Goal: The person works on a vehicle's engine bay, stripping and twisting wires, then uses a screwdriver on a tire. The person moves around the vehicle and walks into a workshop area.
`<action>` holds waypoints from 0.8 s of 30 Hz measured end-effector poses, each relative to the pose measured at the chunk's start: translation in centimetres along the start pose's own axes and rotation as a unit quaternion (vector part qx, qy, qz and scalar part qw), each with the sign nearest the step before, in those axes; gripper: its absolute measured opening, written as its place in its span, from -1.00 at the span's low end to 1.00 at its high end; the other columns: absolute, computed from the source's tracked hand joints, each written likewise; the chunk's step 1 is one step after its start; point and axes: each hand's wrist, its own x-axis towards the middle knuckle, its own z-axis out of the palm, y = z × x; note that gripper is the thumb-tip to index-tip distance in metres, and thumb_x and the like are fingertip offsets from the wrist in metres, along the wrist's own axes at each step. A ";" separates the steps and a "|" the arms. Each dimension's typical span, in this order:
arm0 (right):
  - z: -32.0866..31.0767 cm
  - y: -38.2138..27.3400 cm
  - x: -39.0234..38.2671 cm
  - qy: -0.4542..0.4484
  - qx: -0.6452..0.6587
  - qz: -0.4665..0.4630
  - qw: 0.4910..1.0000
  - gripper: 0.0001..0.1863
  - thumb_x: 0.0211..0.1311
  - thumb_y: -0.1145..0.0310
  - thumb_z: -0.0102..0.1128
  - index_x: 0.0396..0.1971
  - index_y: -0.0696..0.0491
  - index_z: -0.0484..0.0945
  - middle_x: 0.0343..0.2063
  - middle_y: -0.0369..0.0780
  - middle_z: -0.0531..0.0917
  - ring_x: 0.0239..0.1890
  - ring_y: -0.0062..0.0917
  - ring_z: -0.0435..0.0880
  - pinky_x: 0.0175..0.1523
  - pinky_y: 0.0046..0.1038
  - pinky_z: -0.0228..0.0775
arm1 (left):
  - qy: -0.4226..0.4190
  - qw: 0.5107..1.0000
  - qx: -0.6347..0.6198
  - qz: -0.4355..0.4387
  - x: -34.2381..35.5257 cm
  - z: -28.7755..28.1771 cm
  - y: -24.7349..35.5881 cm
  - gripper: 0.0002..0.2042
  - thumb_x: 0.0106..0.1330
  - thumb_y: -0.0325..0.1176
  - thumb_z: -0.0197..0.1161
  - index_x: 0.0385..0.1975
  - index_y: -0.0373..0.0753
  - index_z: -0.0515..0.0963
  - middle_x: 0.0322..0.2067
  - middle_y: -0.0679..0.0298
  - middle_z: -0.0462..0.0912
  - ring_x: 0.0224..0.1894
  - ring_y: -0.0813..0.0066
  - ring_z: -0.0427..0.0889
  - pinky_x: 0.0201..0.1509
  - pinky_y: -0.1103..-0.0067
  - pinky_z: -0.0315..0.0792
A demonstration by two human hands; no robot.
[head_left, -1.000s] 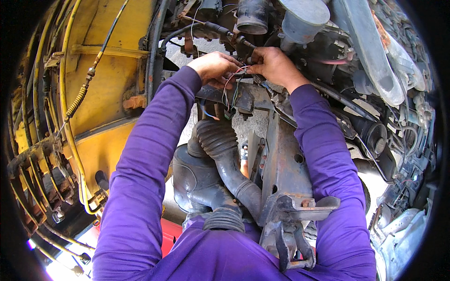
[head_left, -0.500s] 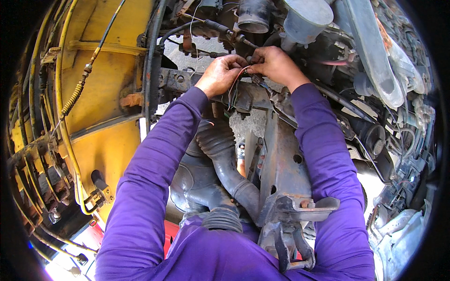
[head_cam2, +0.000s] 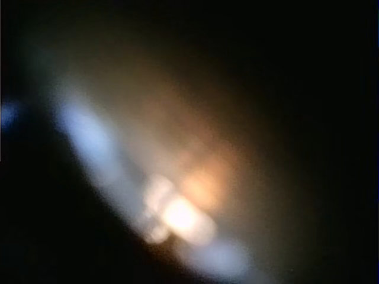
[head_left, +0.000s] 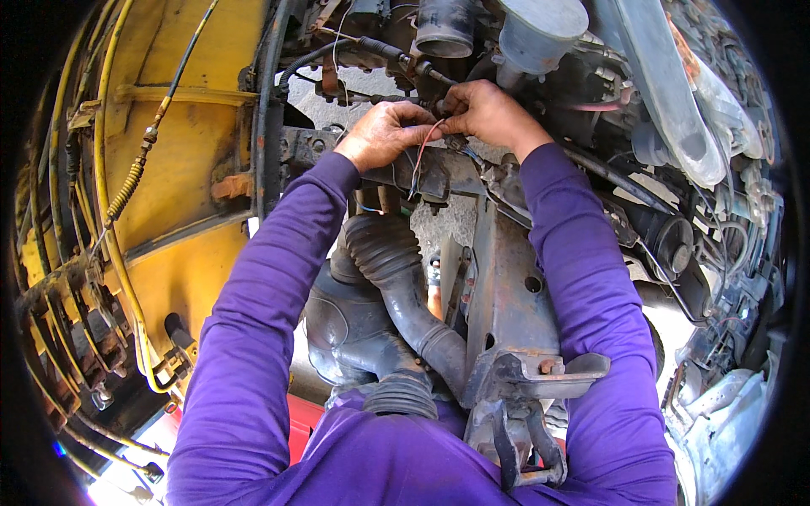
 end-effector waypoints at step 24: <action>0.1 -0.6 -0.5 -0.002 -0.039 -0.033 0.999 -0.75 0.22 0.35 0.28 -0.17 0.18 0.66 -0.25 0.02 0.72 -0.15 -0.15 0.72 -0.03 -0.25 0.50 | 0.093 0.994 -0.026 -0.045 1.6 1.6 -1.9 -0.46 0.43 0.12 0.18 -0.39 -0.34 0.72 -0.56 0.19 0.66 -0.47 0.57 0.48 -0.29 0.51 0.43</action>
